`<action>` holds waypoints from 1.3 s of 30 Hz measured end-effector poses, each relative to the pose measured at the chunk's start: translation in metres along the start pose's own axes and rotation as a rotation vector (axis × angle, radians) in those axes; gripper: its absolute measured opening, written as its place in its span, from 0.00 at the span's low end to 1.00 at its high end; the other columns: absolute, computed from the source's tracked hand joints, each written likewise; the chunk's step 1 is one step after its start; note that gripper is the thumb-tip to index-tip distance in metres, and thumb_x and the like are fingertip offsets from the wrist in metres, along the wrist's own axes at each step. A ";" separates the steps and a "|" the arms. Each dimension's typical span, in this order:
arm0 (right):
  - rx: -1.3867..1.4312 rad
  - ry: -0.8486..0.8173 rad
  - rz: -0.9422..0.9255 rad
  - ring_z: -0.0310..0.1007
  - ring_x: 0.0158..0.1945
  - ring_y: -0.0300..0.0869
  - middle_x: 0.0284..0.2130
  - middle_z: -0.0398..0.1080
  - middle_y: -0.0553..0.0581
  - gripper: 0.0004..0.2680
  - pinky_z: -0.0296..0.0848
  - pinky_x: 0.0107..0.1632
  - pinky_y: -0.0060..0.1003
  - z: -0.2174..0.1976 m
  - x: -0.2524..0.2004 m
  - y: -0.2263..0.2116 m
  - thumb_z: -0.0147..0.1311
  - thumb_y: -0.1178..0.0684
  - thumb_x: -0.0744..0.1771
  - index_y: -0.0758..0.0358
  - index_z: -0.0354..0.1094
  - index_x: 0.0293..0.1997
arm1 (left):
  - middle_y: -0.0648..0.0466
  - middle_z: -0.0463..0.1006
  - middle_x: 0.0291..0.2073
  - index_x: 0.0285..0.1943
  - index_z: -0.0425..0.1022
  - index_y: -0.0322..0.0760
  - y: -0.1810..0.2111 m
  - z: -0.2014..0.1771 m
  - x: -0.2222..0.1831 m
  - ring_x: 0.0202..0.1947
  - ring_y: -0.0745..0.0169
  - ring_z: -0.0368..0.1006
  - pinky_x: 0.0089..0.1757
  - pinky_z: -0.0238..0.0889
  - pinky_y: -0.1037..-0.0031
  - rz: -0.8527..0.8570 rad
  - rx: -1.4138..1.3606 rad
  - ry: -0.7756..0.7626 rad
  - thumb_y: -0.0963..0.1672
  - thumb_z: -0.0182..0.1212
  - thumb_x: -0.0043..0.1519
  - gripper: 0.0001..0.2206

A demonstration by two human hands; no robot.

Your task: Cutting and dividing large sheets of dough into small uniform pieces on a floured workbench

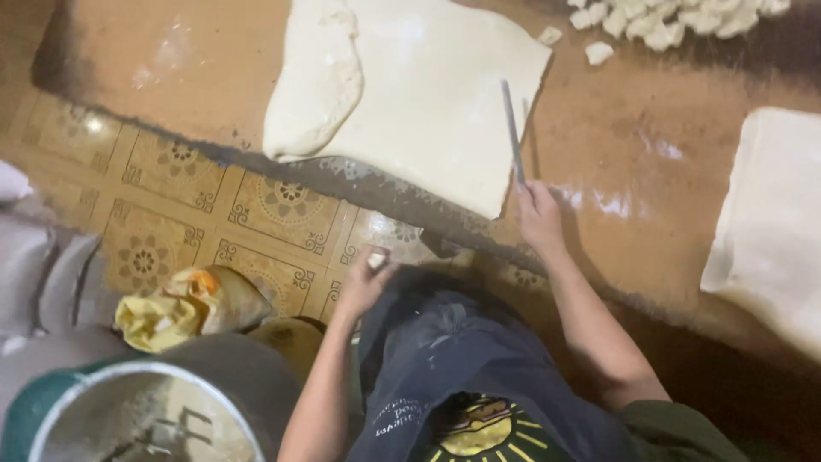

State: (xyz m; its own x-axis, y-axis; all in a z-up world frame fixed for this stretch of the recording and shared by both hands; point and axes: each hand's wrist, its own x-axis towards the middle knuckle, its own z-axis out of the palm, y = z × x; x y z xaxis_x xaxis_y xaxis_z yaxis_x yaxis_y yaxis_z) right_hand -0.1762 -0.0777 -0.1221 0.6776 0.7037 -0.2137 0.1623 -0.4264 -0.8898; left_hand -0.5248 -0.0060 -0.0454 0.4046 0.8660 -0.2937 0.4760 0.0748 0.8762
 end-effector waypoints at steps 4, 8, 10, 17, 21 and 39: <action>-0.129 0.035 -0.036 0.74 0.32 0.57 0.25 0.70 0.66 0.06 0.69 0.34 0.51 0.021 -0.024 -0.045 0.48 0.49 0.70 0.59 0.66 0.44 | 0.40 0.80 0.40 0.49 0.77 0.36 -0.051 -0.071 0.080 0.48 0.39 0.77 0.48 0.70 0.54 -0.001 0.197 -0.020 0.43 0.70 0.58 0.13; -0.379 -0.234 0.155 0.74 0.50 0.63 0.46 0.71 0.71 0.14 0.71 0.53 0.57 0.046 -0.053 -0.133 0.41 0.53 0.69 0.50 0.49 0.63 | 0.48 0.75 0.34 0.42 0.75 0.40 -0.049 -0.153 0.208 0.40 0.44 0.75 0.44 0.68 0.61 0.430 0.827 0.100 0.46 0.76 0.51 0.15; -0.484 -0.359 0.307 0.71 0.57 0.63 0.58 0.67 0.71 0.26 0.69 0.61 0.55 0.080 -0.055 -0.140 0.41 0.55 0.68 0.43 0.37 0.76 | 0.47 0.74 0.35 0.42 0.73 0.39 -0.021 -0.170 0.256 0.40 0.41 0.75 0.44 0.69 0.60 0.535 0.899 0.039 0.47 0.79 0.49 0.19; -0.957 0.081 -0.154 0.76 0.50 0.54 0.65 0.62 0.62 0.24 0.75 0.47 0.43 0.183 0.108 -0.169 0.41 0.64 0.67 0.57 0.49 0.75 | 0.48 0.81 0.34 0.39 0.77 0.46 0.011 -0.179 0.324 0.43 0.45 0.79 0.45 0.70 0.59 0.140 0.881 -0.350 0.46 0.73 0.50 0.12; -0.789 0.031 0.165 0.74 0.33 0.61 0.31 0.74 0.65 0.29 0.71 0.36 0.55 0.214 0.256 -0.191 0.42 0.66 0.64 0.58 0.39 0.76 | 0.55 0.80 0.34 0.38 0.70 0.46 0.035 -0.184 0.324 0.34 0.58 0.74 0.35 0.66 0.67 0.008 0.865 -0.505 0.48 0.68 0.59 0.10; -0.701 -0.482 0.399 0.77 0.49 0.62 0.48 0.76 0.66 0.26 0.75 0.49 0.58 0.156 -0.200 -0.176 0.42 0.55 0.68 0.42 0.39 0.76 | 0.42 0.83 0.42 0.49 0.76 0.45 -0.003 -0.193 0.301 0.51 0.37 0.77 0.50 0.68 0.52 0.188 0.932 -0.400 0.52 0.68 0.58 0.16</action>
State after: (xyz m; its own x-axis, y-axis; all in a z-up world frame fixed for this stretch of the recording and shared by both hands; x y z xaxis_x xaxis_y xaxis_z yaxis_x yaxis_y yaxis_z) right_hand -0.4520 -0.0547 0.0140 0.4316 0.5242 -0.7342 0.4836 -0.8215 -0.3022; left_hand -0.5552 0.3504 -0.0624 0.6846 0.5830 -0.4375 0.7252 -0.6056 0.3276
